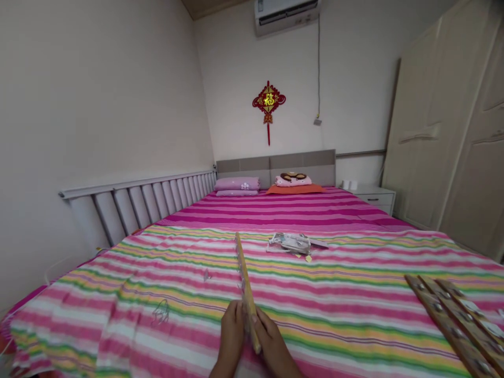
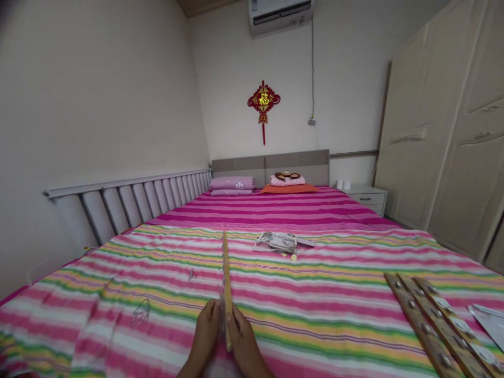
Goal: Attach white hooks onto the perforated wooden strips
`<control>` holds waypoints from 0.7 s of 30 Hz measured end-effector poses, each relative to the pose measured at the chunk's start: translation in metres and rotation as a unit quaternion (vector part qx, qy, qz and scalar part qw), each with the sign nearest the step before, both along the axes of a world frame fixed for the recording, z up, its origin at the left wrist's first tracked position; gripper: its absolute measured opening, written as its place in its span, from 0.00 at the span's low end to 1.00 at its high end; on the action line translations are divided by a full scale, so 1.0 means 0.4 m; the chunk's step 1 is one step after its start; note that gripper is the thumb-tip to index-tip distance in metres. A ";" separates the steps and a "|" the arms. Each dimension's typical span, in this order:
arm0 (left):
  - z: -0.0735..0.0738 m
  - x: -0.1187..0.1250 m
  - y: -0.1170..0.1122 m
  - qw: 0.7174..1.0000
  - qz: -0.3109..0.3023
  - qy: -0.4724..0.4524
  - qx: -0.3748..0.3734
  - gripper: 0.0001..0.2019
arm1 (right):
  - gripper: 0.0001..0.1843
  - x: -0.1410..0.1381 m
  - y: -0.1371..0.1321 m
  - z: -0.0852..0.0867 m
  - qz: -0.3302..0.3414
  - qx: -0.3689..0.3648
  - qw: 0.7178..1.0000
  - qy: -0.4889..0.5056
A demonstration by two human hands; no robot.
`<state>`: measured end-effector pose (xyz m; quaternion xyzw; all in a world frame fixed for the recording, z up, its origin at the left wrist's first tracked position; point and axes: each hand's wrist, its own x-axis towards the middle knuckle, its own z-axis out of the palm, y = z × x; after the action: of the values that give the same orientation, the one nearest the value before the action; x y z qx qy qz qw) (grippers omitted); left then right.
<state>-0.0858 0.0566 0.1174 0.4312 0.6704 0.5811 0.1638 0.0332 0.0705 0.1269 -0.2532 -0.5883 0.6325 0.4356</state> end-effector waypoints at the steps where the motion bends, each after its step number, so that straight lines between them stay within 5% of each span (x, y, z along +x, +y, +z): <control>1: 0.000 -0.025 0.009 1.000 0.010 0.012 0.002 0.23 | 0.34 -0.007 0.006 0.006 0.000 0.001 1.000 0.000; 9: 0.045 -0.210 0.085 0.986 0.085 0.142 -0.035 0.17 | 0.33 -0.003 0.020 -0.009 -0.008 0.006 1.000 -0.021; 16: 0.082 -0.113 0.150 0.994 0.059 0.035 -0.081 0.26 | 0.33 -0.001 -0.006 -0.044 0.005 0.014 0.999 -0.043; 21: 0.076 -0.084 0.183 0.992 0.081 0.047 -0.085 0.23 | 0.31 0.012 -0.023 -0.046 -0.004 0.025 0.999 -0.038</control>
<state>-0.1194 0.1300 0.1476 0.3865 0.7574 0.5123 0.1204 0.0381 0.0613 0.1083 -0.2684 -0.6190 0.6060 0.4213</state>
